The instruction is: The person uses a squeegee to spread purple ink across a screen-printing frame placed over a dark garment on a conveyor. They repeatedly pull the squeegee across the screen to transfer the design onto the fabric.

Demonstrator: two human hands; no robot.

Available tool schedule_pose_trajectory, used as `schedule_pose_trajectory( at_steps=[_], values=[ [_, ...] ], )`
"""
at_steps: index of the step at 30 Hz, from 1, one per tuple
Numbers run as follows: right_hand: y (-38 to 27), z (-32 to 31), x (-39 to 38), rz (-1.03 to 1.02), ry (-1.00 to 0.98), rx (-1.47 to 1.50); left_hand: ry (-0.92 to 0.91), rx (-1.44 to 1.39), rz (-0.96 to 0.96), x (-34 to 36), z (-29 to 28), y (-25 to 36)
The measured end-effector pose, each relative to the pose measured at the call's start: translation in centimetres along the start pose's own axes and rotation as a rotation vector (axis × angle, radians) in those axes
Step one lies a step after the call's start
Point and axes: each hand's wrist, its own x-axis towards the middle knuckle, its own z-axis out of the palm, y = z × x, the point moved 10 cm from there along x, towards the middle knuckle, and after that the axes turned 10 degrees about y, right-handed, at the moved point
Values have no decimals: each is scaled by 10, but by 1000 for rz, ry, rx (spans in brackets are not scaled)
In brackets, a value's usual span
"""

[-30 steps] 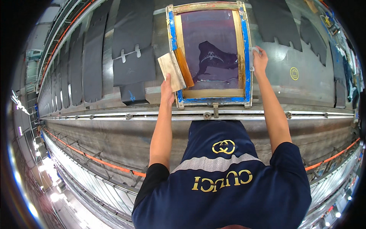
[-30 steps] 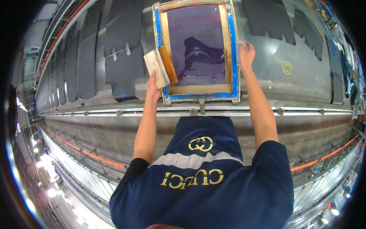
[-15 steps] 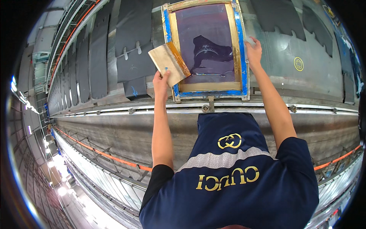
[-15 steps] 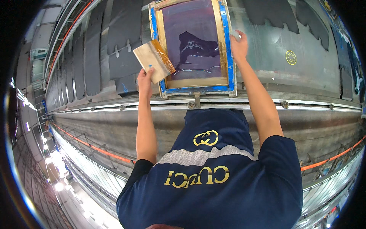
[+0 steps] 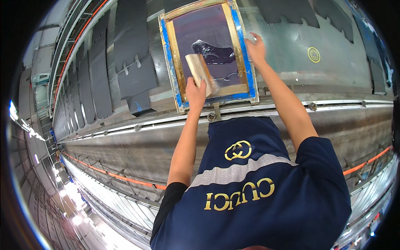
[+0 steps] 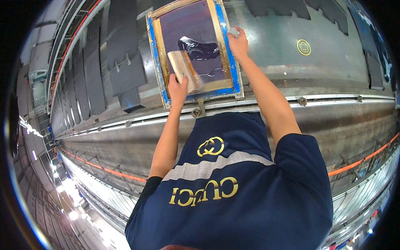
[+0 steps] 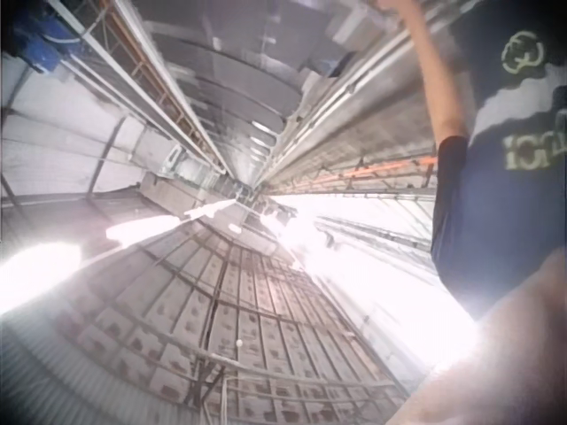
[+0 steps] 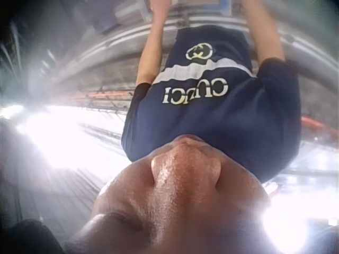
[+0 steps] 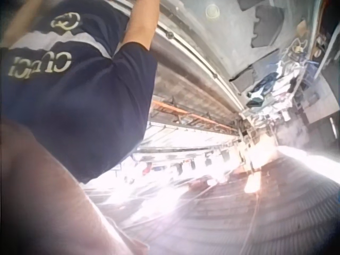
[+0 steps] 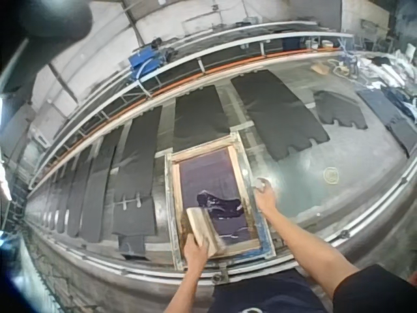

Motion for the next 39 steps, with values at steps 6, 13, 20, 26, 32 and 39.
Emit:
schedule_pose_trajectory(
  at_steps=[6, 13, 20, 26, 32, 39],
  values=[
    [-3, -1, 0, -28, 5, 20, -79, -277, -22, -17, 64, 59],
    [-1, 0, 2, -60, 5, 59, -198, -223, -1, -38, 63, 26],
    [2, -1, 0, -34, 22, 3, 70, 5, -154, 13, -61, -61],
    [-4, 0, -2, -28, -3, 0, 101, 226, 127, 12, -63, -27],
    [0, -3, -3, -5, -10, -70, -5, -138, 14, -11, 21, 28],
    [-9, -5, -2, -99, 26, -43, -206, -184, 11, -36, 71, 42]
  ],
)
